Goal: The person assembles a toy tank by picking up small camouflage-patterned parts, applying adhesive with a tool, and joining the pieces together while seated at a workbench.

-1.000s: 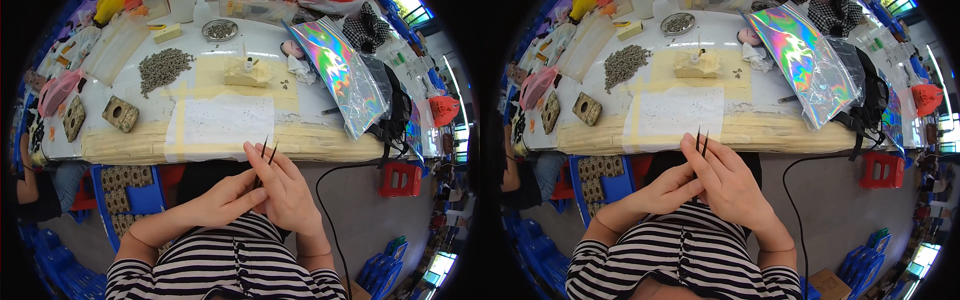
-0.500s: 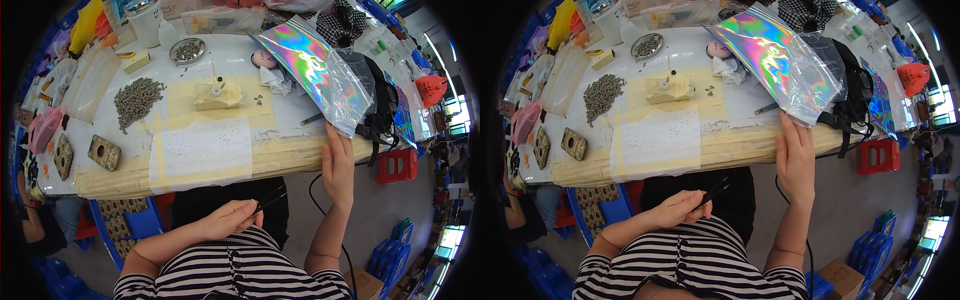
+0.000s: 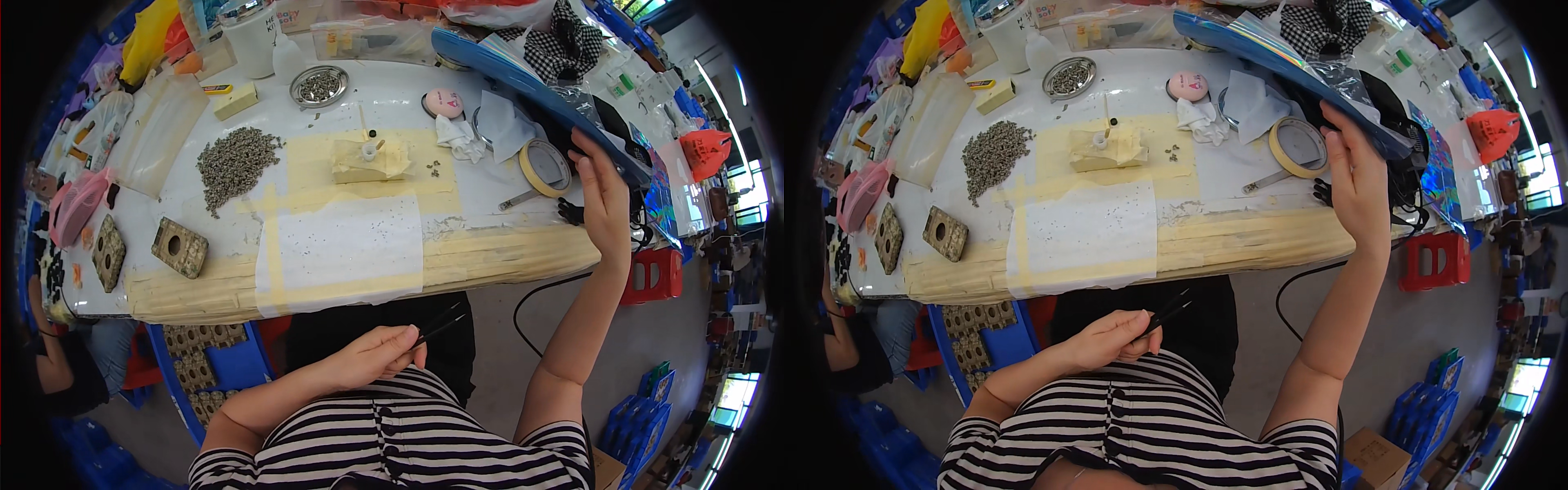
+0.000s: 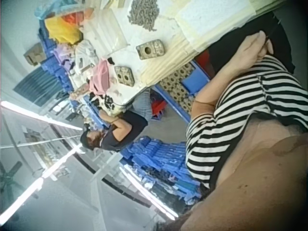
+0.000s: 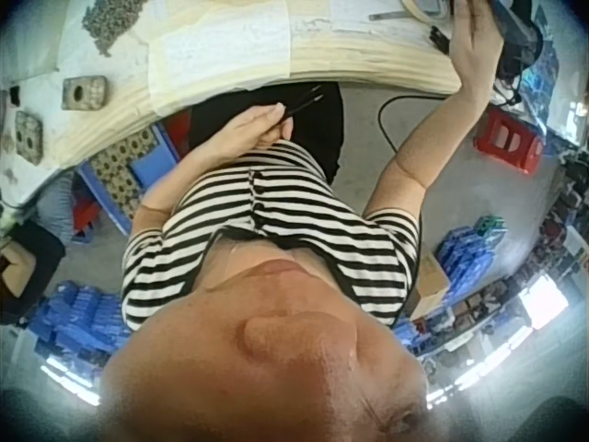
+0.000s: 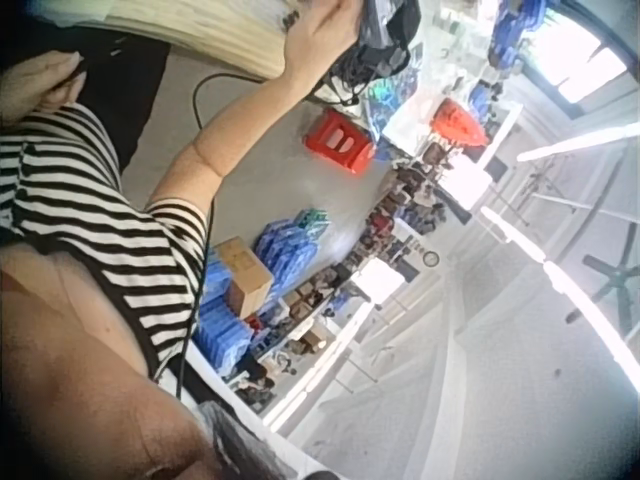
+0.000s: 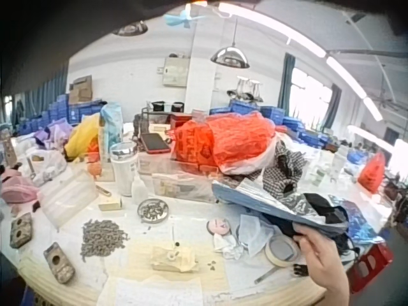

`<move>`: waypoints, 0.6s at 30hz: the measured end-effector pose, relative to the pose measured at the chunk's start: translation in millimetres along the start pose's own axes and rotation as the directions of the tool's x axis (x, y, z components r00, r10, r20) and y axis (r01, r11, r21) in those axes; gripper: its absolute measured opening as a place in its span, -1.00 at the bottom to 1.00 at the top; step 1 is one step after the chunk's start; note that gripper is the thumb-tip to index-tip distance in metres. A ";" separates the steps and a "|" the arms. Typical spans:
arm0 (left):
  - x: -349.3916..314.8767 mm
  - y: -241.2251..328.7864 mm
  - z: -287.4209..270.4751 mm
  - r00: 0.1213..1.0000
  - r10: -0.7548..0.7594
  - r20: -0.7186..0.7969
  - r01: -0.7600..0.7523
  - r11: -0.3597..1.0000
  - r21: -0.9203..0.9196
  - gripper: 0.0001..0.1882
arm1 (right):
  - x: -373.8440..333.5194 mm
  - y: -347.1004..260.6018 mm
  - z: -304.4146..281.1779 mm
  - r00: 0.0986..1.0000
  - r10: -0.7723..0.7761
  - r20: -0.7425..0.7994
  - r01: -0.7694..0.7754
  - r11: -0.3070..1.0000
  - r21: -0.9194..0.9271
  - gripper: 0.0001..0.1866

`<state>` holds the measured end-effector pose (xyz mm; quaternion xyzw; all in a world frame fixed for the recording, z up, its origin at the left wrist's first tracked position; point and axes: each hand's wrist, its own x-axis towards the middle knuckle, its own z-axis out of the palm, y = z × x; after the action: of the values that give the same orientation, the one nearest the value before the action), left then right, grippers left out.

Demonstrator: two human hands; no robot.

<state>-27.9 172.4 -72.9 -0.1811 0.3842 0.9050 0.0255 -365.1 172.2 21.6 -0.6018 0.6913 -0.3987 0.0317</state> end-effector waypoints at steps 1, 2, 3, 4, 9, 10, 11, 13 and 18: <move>-0.6 -0.4 -0.3 1.000 -0.002 0.000 0.002 1.000 0.000 -0.49 | 0.1 6.3 -2.6 1.000 -0.007 -0.008 0.008 1.000 0.005 -0.67; -0.9 -0.2 -0.6 1.000 -0.008 0.001 0.008 1.000 -0.003 -0.49 | 0.1 9.5 -4.5 1.000 -0.015 -0.014 0.015 1.000 0.007 -0.68; -1.0 0.5 -1.0 1.000 -0.014 0.002 0.014 1.000 -0.006 -0.49 | -1.5 8.1 -6.9 1.000 0.017 0.004 -0.017 1.000 -0.003 -0.68; -1.0 1.6 -1.3 1.000 -0.020 0.004 0.020 1.000 -0.009 -0.49 | -3.4 8.4 -8.4 1.000 0.027 -0.003 -0.027 1.000 -0.007 -0.68; -1.3 10.4 -2.3 1.000 -0.009 0.000 0.009 1.000 -0.001 -0.50 | -3.4 10.2 -12.7 0.998 0.061 -0.014 -0.061 0.998 0.021 -0.67; -1.9 11.2 -2.3 1.000 0.002 -0.010 -0.002 1.000 0.007 -0.50 | -1.6 9.7 -12.1 0.998 0.063 -0.013 -0.063 0.998 0.024 -0.67; -2.4 12.0 -2.2 1.000 0.004 -0.015 -0.004 1.000 0.007 -0.51 | 0.9 8.3 -12.8 0.998 0.065 -0.013 -0.065 0.998 0.022 -0.67; -3.4 13.1 -2.2 1.000 0.008 -0.025 -0.008 1.000 0.006 -0.51 | 3.6 6.2 -14.6 0.997 0.070 -0.013 -0.069 0.997 0.036 -0.67; -5.6 9.4 -3.7 0.999 0.006 -0.032 -0.007 1.000 -0.014 -0.51 | 5.8 2.8 -15.7 0.995 0.096 -0.019 -0.093 0.989 0.111 -0.67</move>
<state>-23.3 163.7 -66.9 -0.1946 0.3786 0.9048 0.0151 -377.3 175.2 33.1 -0.5609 0.6962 -0.4418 0.0753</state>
